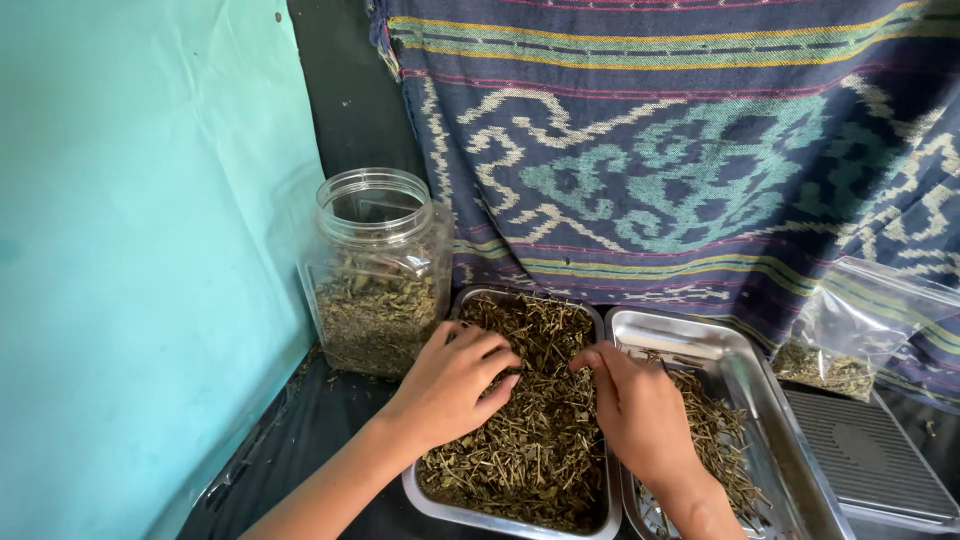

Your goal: Manually sorting dried tea leaves by picking out stems and placing them aside.

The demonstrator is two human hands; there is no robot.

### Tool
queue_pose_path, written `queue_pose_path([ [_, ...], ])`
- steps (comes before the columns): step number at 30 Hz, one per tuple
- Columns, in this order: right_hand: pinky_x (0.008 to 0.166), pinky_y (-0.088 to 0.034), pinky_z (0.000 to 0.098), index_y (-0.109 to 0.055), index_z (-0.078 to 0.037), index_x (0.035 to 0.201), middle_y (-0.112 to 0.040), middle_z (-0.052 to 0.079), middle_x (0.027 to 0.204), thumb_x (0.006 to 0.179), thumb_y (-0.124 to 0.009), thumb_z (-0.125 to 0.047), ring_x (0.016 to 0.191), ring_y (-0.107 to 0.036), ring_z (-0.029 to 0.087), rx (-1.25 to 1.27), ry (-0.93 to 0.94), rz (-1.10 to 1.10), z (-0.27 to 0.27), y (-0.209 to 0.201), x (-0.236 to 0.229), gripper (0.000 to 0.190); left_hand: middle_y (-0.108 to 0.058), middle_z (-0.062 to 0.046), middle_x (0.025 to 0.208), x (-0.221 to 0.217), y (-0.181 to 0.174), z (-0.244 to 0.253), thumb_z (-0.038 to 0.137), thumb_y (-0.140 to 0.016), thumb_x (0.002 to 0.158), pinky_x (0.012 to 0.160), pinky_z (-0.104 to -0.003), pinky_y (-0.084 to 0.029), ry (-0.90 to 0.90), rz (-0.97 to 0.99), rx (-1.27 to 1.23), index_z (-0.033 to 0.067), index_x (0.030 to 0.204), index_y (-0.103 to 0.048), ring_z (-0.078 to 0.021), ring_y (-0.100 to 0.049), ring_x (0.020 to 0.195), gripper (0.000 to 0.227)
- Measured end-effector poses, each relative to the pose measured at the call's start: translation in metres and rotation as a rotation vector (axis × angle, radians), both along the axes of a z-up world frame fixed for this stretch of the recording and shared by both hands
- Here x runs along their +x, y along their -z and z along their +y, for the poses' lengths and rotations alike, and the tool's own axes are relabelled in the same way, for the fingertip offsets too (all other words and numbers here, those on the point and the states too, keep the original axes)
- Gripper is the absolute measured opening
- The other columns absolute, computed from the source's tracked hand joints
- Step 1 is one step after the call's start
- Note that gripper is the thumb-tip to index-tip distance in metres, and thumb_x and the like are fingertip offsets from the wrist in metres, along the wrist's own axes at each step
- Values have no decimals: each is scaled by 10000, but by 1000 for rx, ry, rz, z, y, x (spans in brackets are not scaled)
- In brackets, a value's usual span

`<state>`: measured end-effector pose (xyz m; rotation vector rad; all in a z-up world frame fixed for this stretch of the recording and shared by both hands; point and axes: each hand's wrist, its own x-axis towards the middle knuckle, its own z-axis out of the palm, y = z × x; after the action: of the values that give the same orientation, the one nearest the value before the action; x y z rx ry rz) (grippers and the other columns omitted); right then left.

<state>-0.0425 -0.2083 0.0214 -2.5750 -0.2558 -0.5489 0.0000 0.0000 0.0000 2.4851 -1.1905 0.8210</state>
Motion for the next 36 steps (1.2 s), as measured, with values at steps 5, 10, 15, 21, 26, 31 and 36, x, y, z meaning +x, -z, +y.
queue_pose_path([
  [5, 442, -425, 366, -638, -242, 946, -690, -19, 681, 853, -490, -282, 503, -602, 215, -33, 40, 38, 3, -8, -1, 179, -656, -22, 941, 3, 8, 1, 177, -535, 860, 809, -356, -377, -54, 58, 20, 114, 1009, -640, -173, -601, 859, 193],
  [10, 460, -447, 314, -665, -205, 885, -675, -63, 724, 818, -568, -316, 547, -586, 125, -38, 12, -16, 2, -7, -3, 161, -655, -60, 996, -1, 7, -1, 216, -468, 871, 800, -358, -393, -108, 141, 27, 67, 1041, -627, -196, -592, 891, 276],
  [15, 448, -461, 316, -666, -177, 902, -681, -54, 752, 817, -577, -308, 550, -613, 121, -44, -8, -18, 3, -8, -2, 179, -640, -70, 1079, -2, 8, -2, 247, -404, 901, 936, -432, -316, -77, 177, 34, 44, 1045, -635, -231, -553, 1034, 339],
  [21, 474, -452, 314, -674, -182, 897, -656, -46, 779, 816, -584, -299, 610, -576, 133, -47, -19, 24, 5, -7, -1, 168, -672, -31, 929, -7, -2, -2, 206, -470, 866, 923, -450, -312, -27, 125, -20, 75, 852, -675, -201, -579, 924, 244],
  [26, 655, -453, 352, -704, -158, 849, -668, -1, 829, 782, -625, -254, 778, -582, 205, -32, -70, 10, 7, 4, 7, 141, -648, -8, 788, -10, -7, 1, 144, -526, 835, 847, -387, -369, -52, -49, -113, 82, 801, -636, -174, -581, 772, 130],
  [31, 716, -475, 399, -700, -142, 920, -651, 28, 918, 754, -661, -288, 904, -567, 250, -118, -69, 29, 18, 2, 32, 225, -642, -16, 781, -10, -7, 0, 101, -553, 799, 861, -389, -378, -70, -65, -194, 90, 762, -599, -176, -594, 764, 60],
  [36, 931, -431, 405, -574, -205, 1185, -599, -13, 1191, 776, -665, -328, 1163, -492, 220, -353, -161, 453, 30, -17, 60, 437, -624, -19, 761, -8, -2, 1, 128, -558, 799, 888, -420, -366, -76, -82, -163, 96, 758, -596, -188, -579, 751, 65],
])
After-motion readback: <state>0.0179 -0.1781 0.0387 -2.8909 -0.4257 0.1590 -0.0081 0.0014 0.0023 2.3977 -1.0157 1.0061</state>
